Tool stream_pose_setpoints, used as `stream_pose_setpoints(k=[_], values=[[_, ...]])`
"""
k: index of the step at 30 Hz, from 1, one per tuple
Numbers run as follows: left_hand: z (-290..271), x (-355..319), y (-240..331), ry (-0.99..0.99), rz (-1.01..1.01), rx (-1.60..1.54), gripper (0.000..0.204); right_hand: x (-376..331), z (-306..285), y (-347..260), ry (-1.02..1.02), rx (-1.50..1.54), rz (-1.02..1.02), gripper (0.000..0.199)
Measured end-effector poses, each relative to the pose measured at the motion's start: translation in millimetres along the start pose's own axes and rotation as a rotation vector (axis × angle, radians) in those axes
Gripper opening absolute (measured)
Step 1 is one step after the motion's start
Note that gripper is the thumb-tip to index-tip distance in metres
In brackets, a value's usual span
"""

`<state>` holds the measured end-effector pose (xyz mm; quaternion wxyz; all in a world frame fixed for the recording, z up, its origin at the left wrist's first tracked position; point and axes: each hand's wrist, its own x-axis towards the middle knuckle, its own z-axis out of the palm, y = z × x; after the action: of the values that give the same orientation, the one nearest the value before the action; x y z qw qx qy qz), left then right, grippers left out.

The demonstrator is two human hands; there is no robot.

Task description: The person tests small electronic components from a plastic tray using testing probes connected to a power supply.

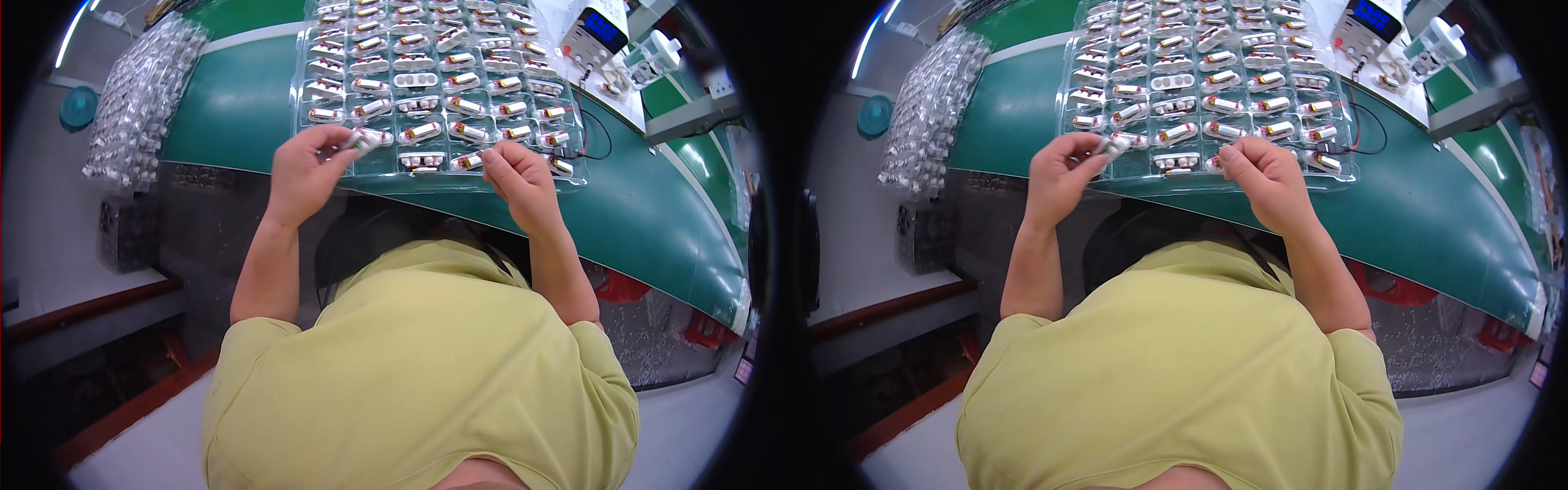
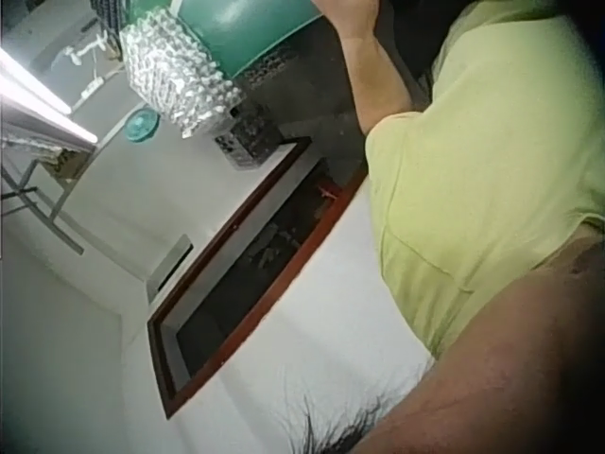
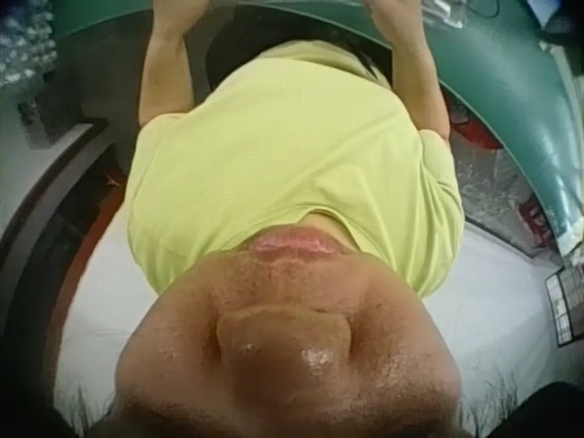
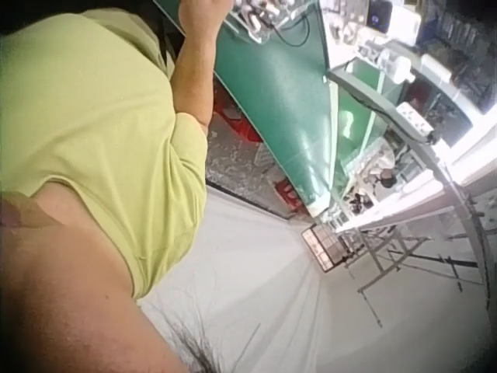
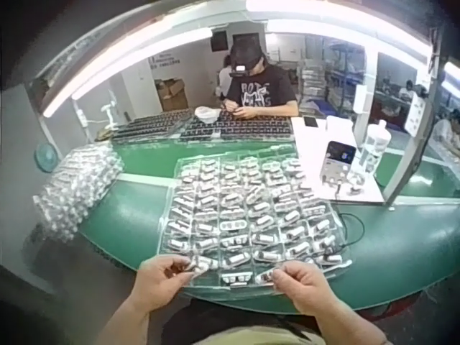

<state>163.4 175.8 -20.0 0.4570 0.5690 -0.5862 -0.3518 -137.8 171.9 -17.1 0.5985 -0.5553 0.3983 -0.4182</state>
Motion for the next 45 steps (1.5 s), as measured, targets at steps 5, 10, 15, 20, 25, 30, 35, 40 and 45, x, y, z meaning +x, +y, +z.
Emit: stream_pose_setpoints(k=[5, 10, 15, 20, 25, 30, 35, 40, 45], values=[[4, -3, -2, -0.264, 0.435, 0.612, 0.016, 5, 6, 1, -0.033, -0.050, -0.007, 0.026], [-30, 11, -2, -0.032, 0.245, 0.491, 0.016, -1, 4, -1, -0.023, -0.014, 0.028, 0.026], [-42, 16, -2, -0.353, -0.153, 0.850, 0.024, 2, 9, 0, -0.042, -0.039, 0.027, 0.025], [-49, 15, 4, -0.262, 0.139, 0.787, 0.017, 4, 13, -3, -0.067, -0.052, -0.005, 0.024], [-30, 2, 9, -0.268, -0.218, -0.223, 0.012, 2, 22, -2, -0.052, -0.043, 0.017, 0.022], [27, -9, 4, -0.447, -0.418, -0.968, 0.012, 2, 44, -2, -0.093, -0.146, -0.007, 0.016], [57, -15, 14, -0.386, -0.533, -1.162, 0.014, 4, 48, 5, -0.076, -0.285, -0.007, 0.017], [61, -14, 12, -0.377, -0.551, -1.202, 0.009, 2, 48, 7, 0.011, -0.140, -0.029, 0.017], [63, -16, 11, -0.355, -0.547, -1.180, 0.008, 4, 46, 9, 0.057, -0.185, -0.028, 0.018]])
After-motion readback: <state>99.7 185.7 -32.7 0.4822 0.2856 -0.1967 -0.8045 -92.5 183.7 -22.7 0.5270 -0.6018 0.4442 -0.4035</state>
